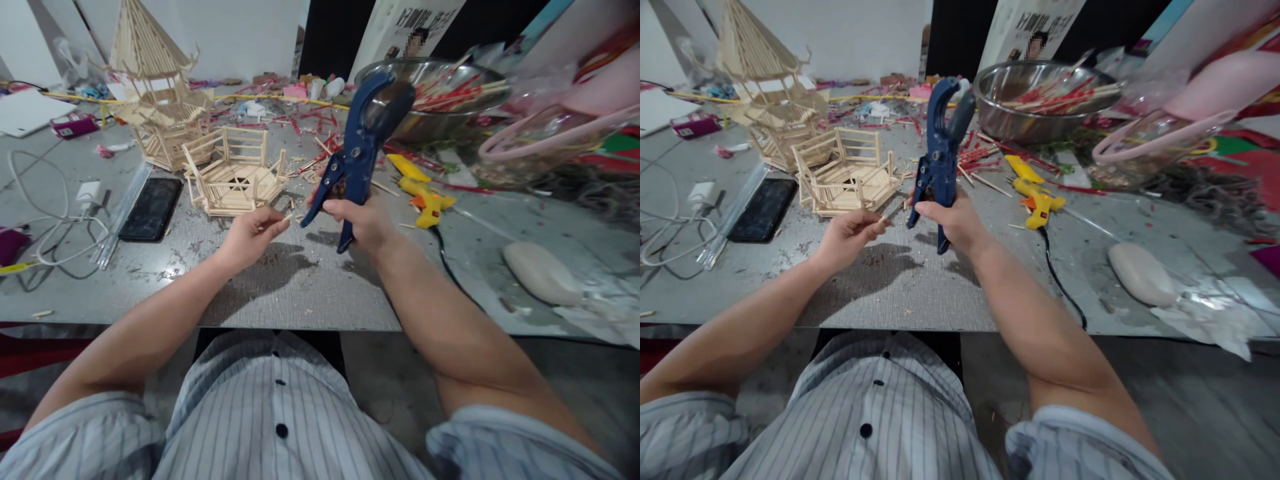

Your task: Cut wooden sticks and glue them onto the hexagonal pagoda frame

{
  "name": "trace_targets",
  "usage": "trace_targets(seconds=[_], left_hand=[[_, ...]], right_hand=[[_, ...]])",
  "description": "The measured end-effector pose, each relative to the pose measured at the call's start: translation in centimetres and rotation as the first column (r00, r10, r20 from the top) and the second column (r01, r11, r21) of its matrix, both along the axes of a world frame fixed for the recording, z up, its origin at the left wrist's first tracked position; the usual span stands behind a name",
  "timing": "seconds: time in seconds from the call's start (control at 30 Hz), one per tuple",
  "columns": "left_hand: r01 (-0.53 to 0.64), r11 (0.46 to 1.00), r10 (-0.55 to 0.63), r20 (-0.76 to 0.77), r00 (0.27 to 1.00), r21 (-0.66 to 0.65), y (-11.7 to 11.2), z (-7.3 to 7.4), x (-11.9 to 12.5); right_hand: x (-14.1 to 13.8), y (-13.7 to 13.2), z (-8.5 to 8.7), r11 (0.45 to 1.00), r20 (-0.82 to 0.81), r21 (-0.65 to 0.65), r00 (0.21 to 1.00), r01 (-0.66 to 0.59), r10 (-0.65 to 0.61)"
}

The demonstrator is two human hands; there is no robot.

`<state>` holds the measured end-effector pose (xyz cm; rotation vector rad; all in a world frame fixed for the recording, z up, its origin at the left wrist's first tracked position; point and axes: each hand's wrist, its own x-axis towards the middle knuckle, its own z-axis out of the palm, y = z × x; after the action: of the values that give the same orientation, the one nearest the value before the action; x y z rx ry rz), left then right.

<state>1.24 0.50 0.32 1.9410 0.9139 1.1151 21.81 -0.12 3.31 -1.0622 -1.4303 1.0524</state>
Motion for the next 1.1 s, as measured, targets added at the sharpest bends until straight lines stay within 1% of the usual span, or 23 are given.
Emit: trace_targets(seconds=[0.03, 0.07, 0.13, 0.2, 0.23, 0.3, 0.4, 0.5, 0.7, 0.83, 0.97, 1.1], left_hand=[[-0.040, 0.999, 0.040, 0.014, 0.999, 0.026, 0.2, 0.0, -0.2], [-0.071, 0.996, 0.070, 0.028, 0.997, 0.046, 0.3, 0.0, -0.3], [-0.115, 0.991, 0.113, 0.041, 0.993, 0.070, 0.6, 0.1, -0.7], [-0.150, 0.984, 0.148, 0.029, 0.989, 0.101, 0.7, 0.3, -1.0], [-0.163, 0.979, 0.162, 0.021, 0.987, 0.123, 0.7, 0.4, -1.1], [-0.174, 0.970, 0.174, 0.014, 0.985, 0.171, 0.7, 0.6, -1.1], [-0.158, 0.963, 0.164, -0.009, 0.986, 0.219, 0.6, 0.8, -1.1], [-0.135, 0.963, 0.146, -0.033, 0.989, 0.235, 0.5, 0.9, -1.1], [-0.129, 0.957, 0.138, -0.015, 0.990, 0.261, 0.6, 0.6, -1.3], [-0.119, 0.957, 0.130, -0.026, 0.991, 0.264, 0.6, 0.4, -1.4], [-0.096, 0.965, 0.109, -0.041, 0.993, 0.243, 0.6, 0.5, -1.4], [-0.099, 0.971, 0.108, -0.033, 0.994, 0.217, 0.7, 0.3, -1.3]], right_hand=[[0.2, 0.2, -0.2, 0.998, 0.121, 0.045, 0.991, 0.052, -0.057], [0.5, 0.4, -0.4, 0.993, 0.263, 0.094, 0.960, 0.077, -0.099], [1.0, 0.9, -0.7, 0.981, 0.524, 0.183, 0.839, 0.058, -0.147], [1.2, 1.2, -1.0, 0.972, 0.695, 0.234, 0.699, 0.001, -0.167], [1.2, 1.3, -1.2, 0.969, 0.747, 0.247, 0.641, -0.025, -0.175], [1.0, 1.4, -1.3, 0.963, 0.807, 0.261, 0.563, -0.070, -0.178], [0.6, 1.1, -1.4, 0.960, 0.846, 0.262, 0.502, -0.100, -0.179], [0.5, 0.9, -1.5, 0.956, 0.865, 0.271, 0.464, -0.111, -0.191], [0.4, 0.8, -1.8, 0.939, 0.871, 0.317, 0.434, -0.137, -0.231], [0.2, 0.6, -1.6, 0.944, 0.885, 0.303, 0.404, -0.128, -0.230], [0.1, 0.4, -1.4, 0.948, 0.886, 0.292, 0.408, -0.123, -0.220], [0.1, 0.4, -1.4, 0.956, 0.888, 0.272, 0.414, -0.114, -0.203]])
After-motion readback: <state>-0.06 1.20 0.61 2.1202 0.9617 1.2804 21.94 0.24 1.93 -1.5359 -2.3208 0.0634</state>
